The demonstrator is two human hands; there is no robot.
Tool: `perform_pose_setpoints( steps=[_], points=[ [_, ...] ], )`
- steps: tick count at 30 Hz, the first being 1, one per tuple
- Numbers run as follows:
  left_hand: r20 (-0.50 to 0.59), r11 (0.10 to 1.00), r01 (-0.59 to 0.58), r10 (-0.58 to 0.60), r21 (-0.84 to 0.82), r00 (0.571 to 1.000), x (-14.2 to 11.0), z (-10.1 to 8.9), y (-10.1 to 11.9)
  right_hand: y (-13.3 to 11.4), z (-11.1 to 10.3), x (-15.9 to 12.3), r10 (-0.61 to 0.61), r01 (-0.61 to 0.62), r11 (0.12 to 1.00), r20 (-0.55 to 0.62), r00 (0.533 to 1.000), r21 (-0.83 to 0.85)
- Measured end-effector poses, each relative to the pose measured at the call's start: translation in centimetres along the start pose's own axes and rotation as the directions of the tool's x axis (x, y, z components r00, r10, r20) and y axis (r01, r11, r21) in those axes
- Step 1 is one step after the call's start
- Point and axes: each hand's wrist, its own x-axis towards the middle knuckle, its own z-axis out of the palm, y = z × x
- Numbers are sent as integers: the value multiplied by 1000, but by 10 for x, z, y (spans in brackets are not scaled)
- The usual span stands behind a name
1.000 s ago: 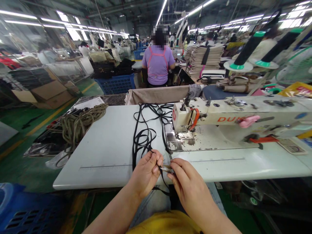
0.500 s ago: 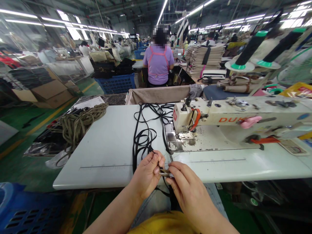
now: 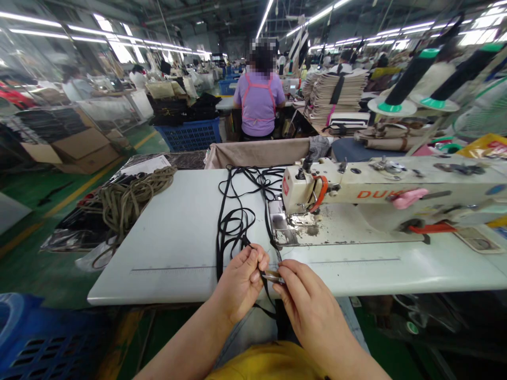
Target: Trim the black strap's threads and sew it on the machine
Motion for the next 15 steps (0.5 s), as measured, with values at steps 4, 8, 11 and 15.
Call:
perform_pose_setpoints(
  steps=[4,8,11,15],
  points=[
    [2,1000,4,-4,12,1000,0,1,-1,-2,-3,3,26,-30,990,26,999,136],
    [8,1000,20,-20,-2,1000,-1,2,-1,-4,-8,6,163,-163,883,37,986,440],
    [0,1000,15,-15,-10,1000,-1,2,-1,-4,-9,8,305,-276,812,29,952,515],
    [-24,1000,-5,5,22,1000,-1,1,-2,-5,-9,13,324,-315,787,80,943,531]
  ],
)
